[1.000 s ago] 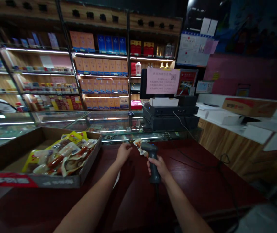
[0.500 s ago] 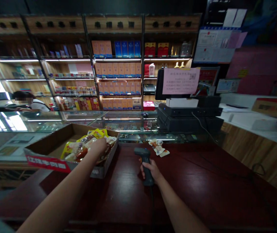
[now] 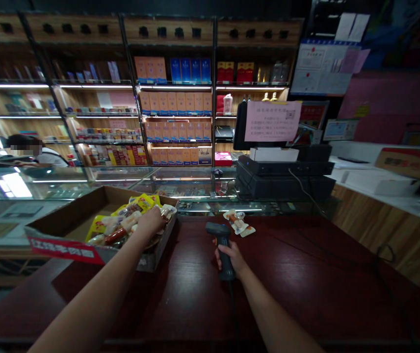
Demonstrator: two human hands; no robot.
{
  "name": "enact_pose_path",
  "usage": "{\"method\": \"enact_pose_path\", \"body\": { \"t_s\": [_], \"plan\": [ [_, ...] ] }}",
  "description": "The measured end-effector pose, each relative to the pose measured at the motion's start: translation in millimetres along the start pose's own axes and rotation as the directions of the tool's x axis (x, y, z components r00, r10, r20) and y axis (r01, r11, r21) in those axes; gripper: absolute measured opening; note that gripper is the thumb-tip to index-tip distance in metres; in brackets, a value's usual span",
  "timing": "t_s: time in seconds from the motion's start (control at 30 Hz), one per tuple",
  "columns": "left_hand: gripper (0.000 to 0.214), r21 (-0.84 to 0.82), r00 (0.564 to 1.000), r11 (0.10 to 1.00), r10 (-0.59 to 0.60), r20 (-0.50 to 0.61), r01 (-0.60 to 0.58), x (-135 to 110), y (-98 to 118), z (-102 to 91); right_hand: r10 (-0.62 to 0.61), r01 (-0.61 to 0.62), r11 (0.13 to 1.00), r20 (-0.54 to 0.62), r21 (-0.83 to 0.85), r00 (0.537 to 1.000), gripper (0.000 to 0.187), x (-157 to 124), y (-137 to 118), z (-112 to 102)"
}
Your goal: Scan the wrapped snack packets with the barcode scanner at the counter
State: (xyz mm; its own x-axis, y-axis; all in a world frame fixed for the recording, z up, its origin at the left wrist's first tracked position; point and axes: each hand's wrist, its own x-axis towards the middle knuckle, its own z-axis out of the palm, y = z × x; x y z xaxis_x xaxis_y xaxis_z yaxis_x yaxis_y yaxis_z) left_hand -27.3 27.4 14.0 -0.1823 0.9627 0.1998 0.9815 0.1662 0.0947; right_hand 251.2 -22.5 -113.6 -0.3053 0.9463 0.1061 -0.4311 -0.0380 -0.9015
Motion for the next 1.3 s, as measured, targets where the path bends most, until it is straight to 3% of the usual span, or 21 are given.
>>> {"method": "enact_pose_path", "body": {
  "t_s": [0.13, 0.2, 0.27, 0.33, 0.4, 0.43, 0.53, 0.6, 0.73, 0.97, 1.13, 1.3],
  "plan": [
    [0.034, -0.214, 0.970, 0.977, -0.041, -0.240, -0.012, -8.2, 7.5, -8.1, -0.015, 0.016, 0.999, -0.009, 0.032, 1.000, 0.041, -1.1, -3.5, 2.3],
    [0.041, -0.418, 0.940, 0.905, -0.074, -0.334, -0.078, -15.9, 19.2, -5.5, -0.029, 0.031, 0.998, -0.024, 0.046, 0.999, 0.041, -2.2, -6.3, 3.5],
    [0.056, -0.650, 0.927, 0.741, -0.107, -0.360, -0.167, -26.1, 36.3, 9.1, -0.049, 0.052, 0.997, -0.044, 0.058, 0.998, 0.042, -3.7, -9.5, 4.5],
    [0.067, -0.830, 0.945, 0.512, -0.097, -0.314, -0.223, -36.7, 55.4, 37.1, -0.065, 0.070, 0.995, -0.063, 0.072, 0.996, 0.042, -5.5, -12.6, 5.5],
    [0.057, -0.937, 0.980, 0.309, -0.056, -0.190, -0.164, -45.7, 71.5, 73.5, -0.075, 0.081, 0.994, -0.074, 0.079, 0.994, 0.042, -7.0, -14.7, 6.1],
    [0.050, -0.960, 0.991, 0.258, -0.050, -0.123, -0.106, -49.0, 77.3, 92.0, -0.077, 0.083, 0.993, -0.076, 0.078, 0.994, 0.042, -7.5, -15.1, 6.4],
    [0.040, -0.969, 0.998, 0.245, -0.057, -0.010, 0.005, -55.1, 84.6, 134.8, -0.076, 0.080, 0.995, -0.073, 0.052, 0.994, 0.041, -7.6, -14.2, 6.7],
    [0.039, -0.966, 0.996, 0.260, -0.080, -0.025, -0.004, -57.2, 84.0, 147.0, -0.071, 0.073, 0.997, -0.077, 0.017, 0.995, 0.040, -7.0, -12.5, 6.8],
    [0.037, -0.947, 0.989, 0.321, -0.129, -0.069, -0.024, -60.6, 81.9, 142.6, -0.039, 0.033, 0.997, -0.088, -0.071, 0.995, 0.040, -6.5, -10.8, 8.2],
    [0.035, -0.958, 0.991, 0.287, -0.131, -0.040, -0.001, -64.6, 84.1, 130.6, -0.005, -0.005, 0.990, -0.066, -0.144, 0.998, 0.037, -8.7, -12.4, 11.5],
    [0.031, -0.938, 0.990, 0.346, -0.127, -0.059, -0.011, -64.5, 82.3, 134.7, -0.009, 0.002, 0.993, -0.063, -0.119, 0.998, 0.035, -8.2, -10.6, 10.8],
    [0.039, -0.953, 0.989, 0.303, -0.143, -0.033, 0.012, -60.4, 79.7, 142.5, 0.005, -0.013, 0.995, -0.088, -0.094, 0.996, 0.039, -7.0, -10.7, 10.4]
  ]
}}
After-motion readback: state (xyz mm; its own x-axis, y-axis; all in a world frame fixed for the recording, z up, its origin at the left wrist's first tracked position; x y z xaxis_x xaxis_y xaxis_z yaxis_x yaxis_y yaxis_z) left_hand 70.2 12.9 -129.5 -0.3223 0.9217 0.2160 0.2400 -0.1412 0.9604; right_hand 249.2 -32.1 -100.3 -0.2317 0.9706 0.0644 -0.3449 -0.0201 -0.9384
